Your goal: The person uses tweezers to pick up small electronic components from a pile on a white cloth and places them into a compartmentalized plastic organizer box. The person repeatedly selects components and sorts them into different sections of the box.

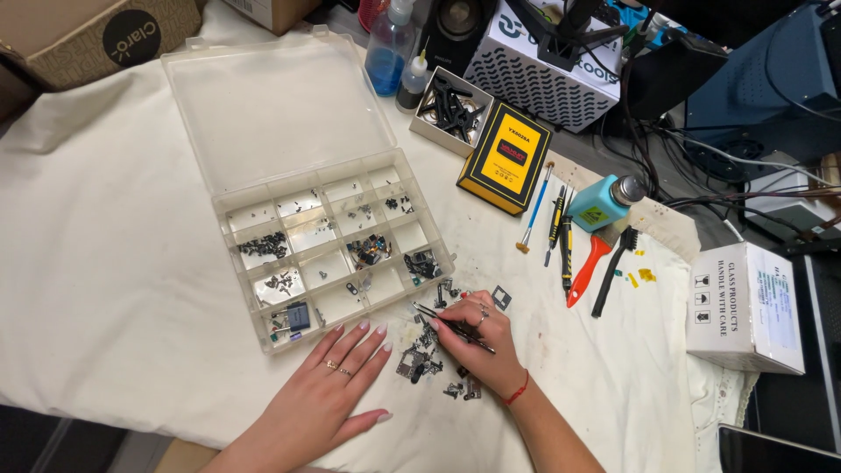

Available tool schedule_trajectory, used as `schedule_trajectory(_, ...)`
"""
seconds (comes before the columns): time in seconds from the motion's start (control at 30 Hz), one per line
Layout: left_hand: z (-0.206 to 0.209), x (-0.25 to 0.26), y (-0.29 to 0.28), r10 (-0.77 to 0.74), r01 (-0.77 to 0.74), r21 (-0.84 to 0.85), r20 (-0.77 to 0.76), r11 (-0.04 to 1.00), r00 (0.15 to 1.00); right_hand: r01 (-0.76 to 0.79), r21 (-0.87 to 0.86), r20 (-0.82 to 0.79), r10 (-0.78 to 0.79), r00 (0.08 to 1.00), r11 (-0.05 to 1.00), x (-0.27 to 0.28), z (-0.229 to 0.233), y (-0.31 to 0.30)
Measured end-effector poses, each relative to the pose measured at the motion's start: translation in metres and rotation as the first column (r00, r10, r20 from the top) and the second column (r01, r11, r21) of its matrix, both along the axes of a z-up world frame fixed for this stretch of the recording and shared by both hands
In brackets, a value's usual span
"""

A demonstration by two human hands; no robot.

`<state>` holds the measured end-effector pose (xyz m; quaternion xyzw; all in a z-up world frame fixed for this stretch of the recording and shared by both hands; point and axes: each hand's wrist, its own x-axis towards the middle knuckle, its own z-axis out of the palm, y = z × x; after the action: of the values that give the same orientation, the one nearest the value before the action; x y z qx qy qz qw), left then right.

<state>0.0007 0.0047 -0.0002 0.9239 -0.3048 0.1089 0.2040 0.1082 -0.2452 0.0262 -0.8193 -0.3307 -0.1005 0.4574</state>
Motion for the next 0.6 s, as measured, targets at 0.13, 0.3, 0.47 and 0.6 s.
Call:
schedule_trajectory(0.13,-0.001,0.0,0.0,0.01,-0.01,0.017,0.015,1.0,1.0,0.005,0.011,0.008,-0.005,1.0,1.0,-0.002,0.003,0.0)
schedule_trajectory(0.3,-0.002,0.0,0.0,0.007,-0.007,0.004,0.01,1.0,1.0,-0.007,0.048,0.023,0.006,1.0,0.999,-0.006,0.013,0.001)
schedule_trajectory(0.47,-0.002,-0.001,0.0,0.007,-0.007,-0.012,0.002,1.0,1.0,-0.026,0.066,0.022,0.025,0.999,0.997,-0.008,0.028,0.007)
schedule_trajectory(0.6,-0.002,-0.001,0.0,-0.002,0.001,-0.013,-0.021,1.0,1.0,-0.059,0.087,0.061,0.053,0.997,0.994,-0.001,0.04,0.016)
